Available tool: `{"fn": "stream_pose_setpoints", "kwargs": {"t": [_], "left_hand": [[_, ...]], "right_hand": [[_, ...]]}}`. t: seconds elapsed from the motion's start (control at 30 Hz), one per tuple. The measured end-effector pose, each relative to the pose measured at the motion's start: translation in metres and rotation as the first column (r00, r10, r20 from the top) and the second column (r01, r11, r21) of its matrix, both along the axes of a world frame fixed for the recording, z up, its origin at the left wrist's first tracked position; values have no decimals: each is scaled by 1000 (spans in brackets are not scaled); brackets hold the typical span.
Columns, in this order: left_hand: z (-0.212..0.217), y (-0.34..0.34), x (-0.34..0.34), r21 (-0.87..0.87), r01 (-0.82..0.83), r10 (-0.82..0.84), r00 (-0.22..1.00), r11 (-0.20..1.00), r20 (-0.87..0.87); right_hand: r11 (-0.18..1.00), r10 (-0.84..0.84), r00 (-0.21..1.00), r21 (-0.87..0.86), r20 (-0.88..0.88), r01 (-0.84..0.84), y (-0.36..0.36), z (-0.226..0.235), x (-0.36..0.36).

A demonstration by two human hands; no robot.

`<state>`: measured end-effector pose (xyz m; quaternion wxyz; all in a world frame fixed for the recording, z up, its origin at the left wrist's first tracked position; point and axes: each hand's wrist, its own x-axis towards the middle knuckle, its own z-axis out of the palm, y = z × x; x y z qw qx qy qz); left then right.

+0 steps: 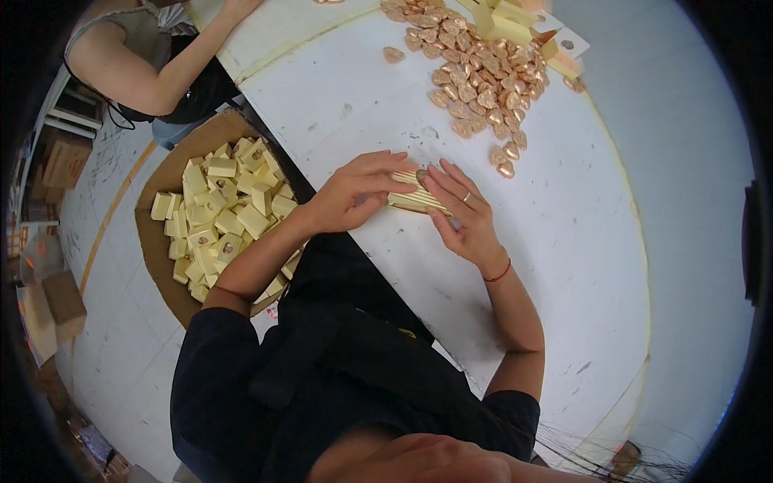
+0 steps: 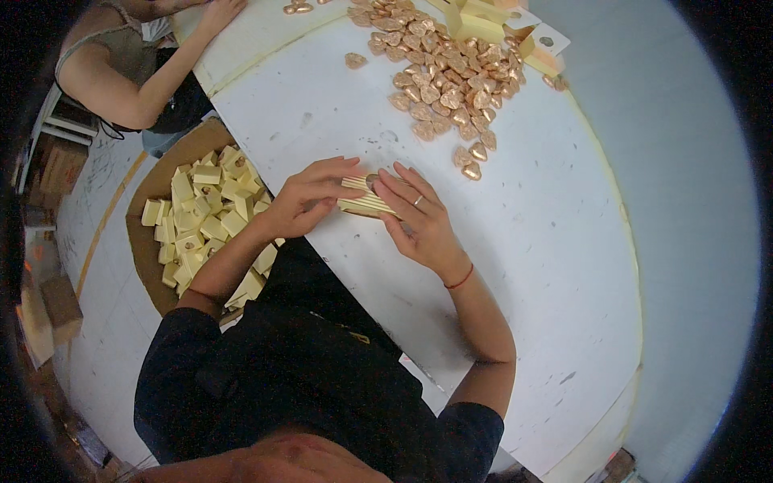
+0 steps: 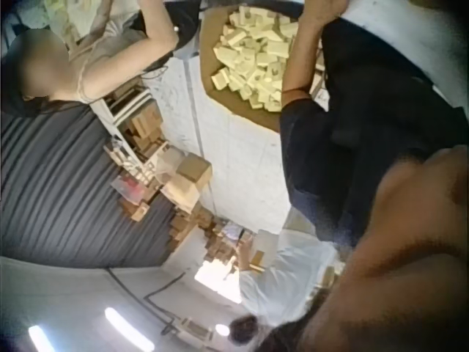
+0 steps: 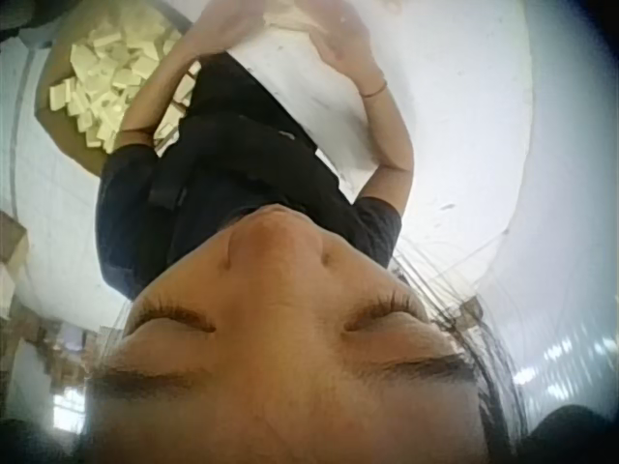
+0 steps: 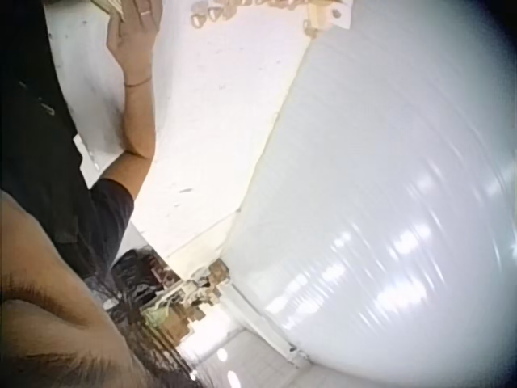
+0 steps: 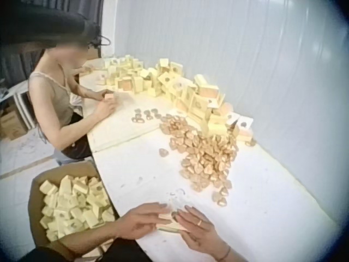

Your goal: The person places heart-shaped metallic pieces into small rectangular boxes, closes the boxes, and sets them aside. The process is repeated continuously with multiple boxes and pieces on the table.

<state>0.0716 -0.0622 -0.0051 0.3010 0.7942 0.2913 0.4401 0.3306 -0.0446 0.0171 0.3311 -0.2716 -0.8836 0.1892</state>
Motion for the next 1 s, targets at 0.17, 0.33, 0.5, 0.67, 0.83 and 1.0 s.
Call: {"fn": "stream_pose_setpoints", "kwargs": {"t": [0.17, 0.33, 0.5, 0.67, 0.83, 1.0], "left_hand": [[1, -7, 9, 93, -50, 56, 996, 994, -65], [-2, -8, 17, 71, -80, 83, 996, 994, -39], [-8, -16, 24, 153, -118, 134, 986, 981, -96], [4, -17, 16, 216, -87, 136, 966, 972, -220], [-1, -8, 20, 88, -69, 84, 981, 994, -176], [16, -43, -8, -114, -256, 251, 966, 960, -58]], "right_hand": [[989, 60, 993, -143, 104, -45, 1, 18, 7], [960, 89, 984, -275, 154, -44, -5, 36, 14], [995, 49, 983, -91, 176, -34, -6, 20, 15], [993, -43, 971, 117, 234, 16, -15, 16, 12], [992, -65, 995, 110, 79, 56, -16, 3, 12], [987, -114, 986, -123, -120, 99, 79, 33, 35]]}}
